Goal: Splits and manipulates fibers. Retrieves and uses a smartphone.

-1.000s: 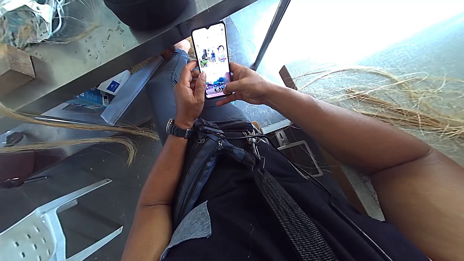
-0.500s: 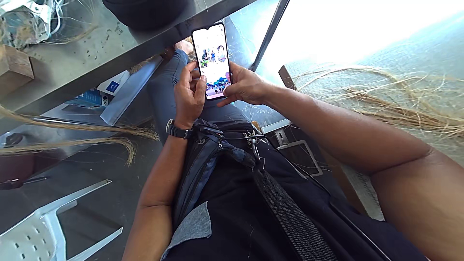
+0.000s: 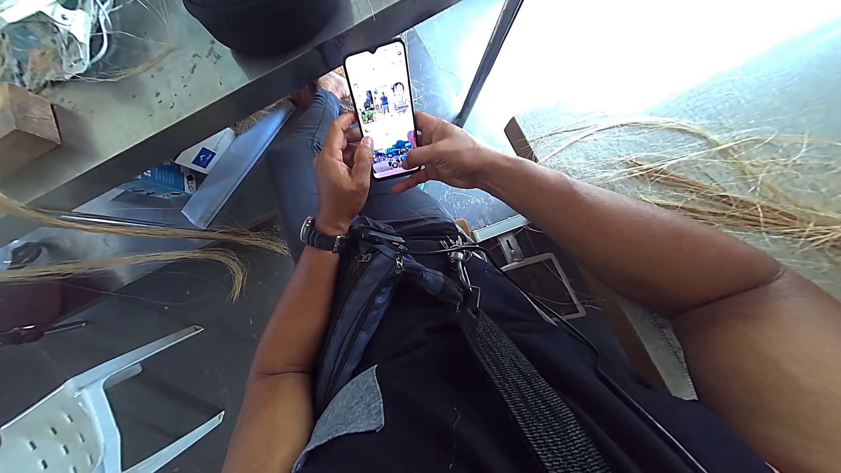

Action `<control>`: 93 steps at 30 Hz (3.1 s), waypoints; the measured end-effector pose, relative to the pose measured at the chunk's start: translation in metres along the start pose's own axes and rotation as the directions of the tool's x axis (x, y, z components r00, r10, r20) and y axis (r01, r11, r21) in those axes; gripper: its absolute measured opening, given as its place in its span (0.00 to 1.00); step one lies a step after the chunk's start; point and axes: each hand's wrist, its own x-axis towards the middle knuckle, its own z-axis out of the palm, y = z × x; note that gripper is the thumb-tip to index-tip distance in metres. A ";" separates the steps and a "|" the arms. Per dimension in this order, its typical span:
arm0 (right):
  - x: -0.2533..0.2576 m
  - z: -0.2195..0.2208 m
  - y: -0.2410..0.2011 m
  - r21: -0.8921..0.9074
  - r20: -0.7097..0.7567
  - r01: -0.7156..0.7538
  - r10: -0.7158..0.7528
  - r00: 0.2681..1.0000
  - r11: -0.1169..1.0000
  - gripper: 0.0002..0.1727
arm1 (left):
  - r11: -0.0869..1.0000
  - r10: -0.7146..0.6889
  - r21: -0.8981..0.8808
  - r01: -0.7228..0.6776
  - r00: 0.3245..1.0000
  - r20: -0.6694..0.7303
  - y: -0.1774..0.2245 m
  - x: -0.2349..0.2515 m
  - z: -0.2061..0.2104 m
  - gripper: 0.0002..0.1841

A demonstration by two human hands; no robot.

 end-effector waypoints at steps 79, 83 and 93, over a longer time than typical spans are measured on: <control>0.002 -0.006 -0.008 0.174 -0.090 -0.049 0.066 0.994 0.983 0.42 | 0.698 0.231 0.635 -0.330 0.944 0.236 0.020 0.002 0.007 0.24; 0.002 -0.006 -0.008 0.177 -0.080 -0.051 0.066 0.995 0.983 0.41 | 0.695 0.250 0.626 -0.354 0.935 0.251 0.019 0.002 0.008 0.23; 0.001 -0.003 -0.010 0.187 -0.090 -0.064 0.082 0.993 0.980 0.42 | 0.706 0.254 0.647 -0.288 0.956 0.149 0.019 0.002 0.006 0.21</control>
